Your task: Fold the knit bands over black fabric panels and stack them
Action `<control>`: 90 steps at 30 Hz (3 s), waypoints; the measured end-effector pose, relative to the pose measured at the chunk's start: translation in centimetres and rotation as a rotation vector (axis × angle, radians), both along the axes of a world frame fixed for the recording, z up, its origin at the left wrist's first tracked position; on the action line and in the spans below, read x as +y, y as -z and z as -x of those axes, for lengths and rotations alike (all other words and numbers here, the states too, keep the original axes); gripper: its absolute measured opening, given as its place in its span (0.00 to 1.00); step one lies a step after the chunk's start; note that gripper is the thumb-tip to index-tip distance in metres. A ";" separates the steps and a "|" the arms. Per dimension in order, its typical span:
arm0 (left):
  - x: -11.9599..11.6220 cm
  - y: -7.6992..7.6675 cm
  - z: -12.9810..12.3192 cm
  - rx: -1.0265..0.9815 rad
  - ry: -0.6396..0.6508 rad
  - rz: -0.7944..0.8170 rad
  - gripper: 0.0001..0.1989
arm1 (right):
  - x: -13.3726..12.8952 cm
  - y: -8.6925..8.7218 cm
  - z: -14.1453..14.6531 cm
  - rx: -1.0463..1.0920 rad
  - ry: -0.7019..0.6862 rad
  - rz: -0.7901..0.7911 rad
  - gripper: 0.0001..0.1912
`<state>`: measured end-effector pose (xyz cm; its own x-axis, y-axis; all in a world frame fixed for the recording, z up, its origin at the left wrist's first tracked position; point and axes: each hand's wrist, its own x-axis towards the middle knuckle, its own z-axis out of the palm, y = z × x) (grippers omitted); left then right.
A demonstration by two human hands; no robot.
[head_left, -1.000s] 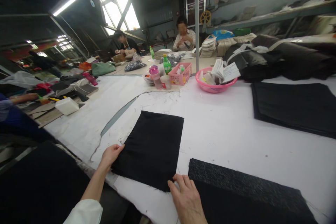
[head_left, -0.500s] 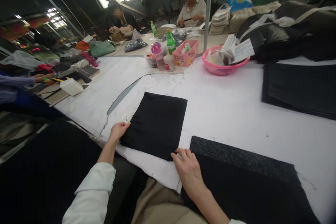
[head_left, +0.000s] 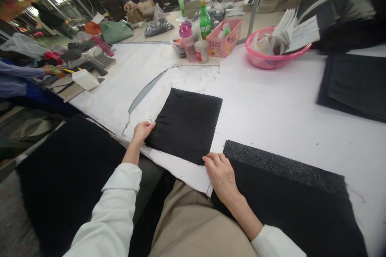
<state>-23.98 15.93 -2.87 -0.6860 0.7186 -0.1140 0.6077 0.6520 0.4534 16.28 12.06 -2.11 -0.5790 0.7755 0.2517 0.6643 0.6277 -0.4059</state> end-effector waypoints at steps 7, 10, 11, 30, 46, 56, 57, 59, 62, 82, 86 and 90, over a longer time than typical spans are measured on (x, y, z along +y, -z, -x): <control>0.1 -0.4 -0.6 0.059 0.015 0.054 0.20 | -0.1 -0.6 -0.1 -0.084 -0.062 0.009 0.22; 0.2 -0.9 -0.9 0.101 0.030 0.097 0.19 | 0.0 -0.7 0.0 -0.094 -0.065 -0.015 0.21; 0.2 -1.1 -1.1 0.118 0.037 0.113 0.18 | 0.0 -0.7 0.0 -0.093 -0.064 -0.024 0.21; -1.3 -2.2 -18.3 0.298 0.878 -0.318 0.09 | -0.2 0.5 0.4 0.153 0.006 -0.069 0.17; -4.0 -3.7 -23.6 0.122 0.984 -0.362 0.09 | -0.4 -3.7 -9.9 -0.146 0.304 0.041 0.07; -6.8 -3.3 -29.8 -0.009 1.178 -0.307 0.08 | 1.0 -3.4 -8.9 -0.216 0.292 0.007 0.03; -6.7 -3.3 -29.7 -0.001 1.178 -0.297 0.07 | 1.0 -3.5 -9.0 -0.213 0.288 0.005 0.03; -6.4 -3.3 -29.7 0.020 1.185 -0.278 0.07 | 1.0 -3.5 -9.0 -0.200 0.277 0.002 0.04; -5.9 -3.3 -30.0 0.061 1.176 -0.256 0.10 | 0.9 -3.3 -9.2 -0.167 0.257 -0.001 0.05; -0.7 -5.9 -30.8 0.105 1.347 -0.082 0.06 | 0.9 -1.5 -10.4 0.042 0.128 -0.025 0.06; -0.5 -5.9 -30.7 0.121 1.369 -0.070 0.06 | 1.1 -1.7 -11.6 -0.021 0.168 -0.043 0.06; -0.4 -5.3 -30.4 0.060 1.374 -0.084 0.05 | 1.5 -2.0 -14.3 -0.082 0.230 -0.049 0.08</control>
<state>6.47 15.50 2.46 0.5723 0.8194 -0.0325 0.7548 -0.5110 0.4113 30.59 13.55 -0.12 -0.4088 0.8772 0.2520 0.8213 0.4740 -0.3176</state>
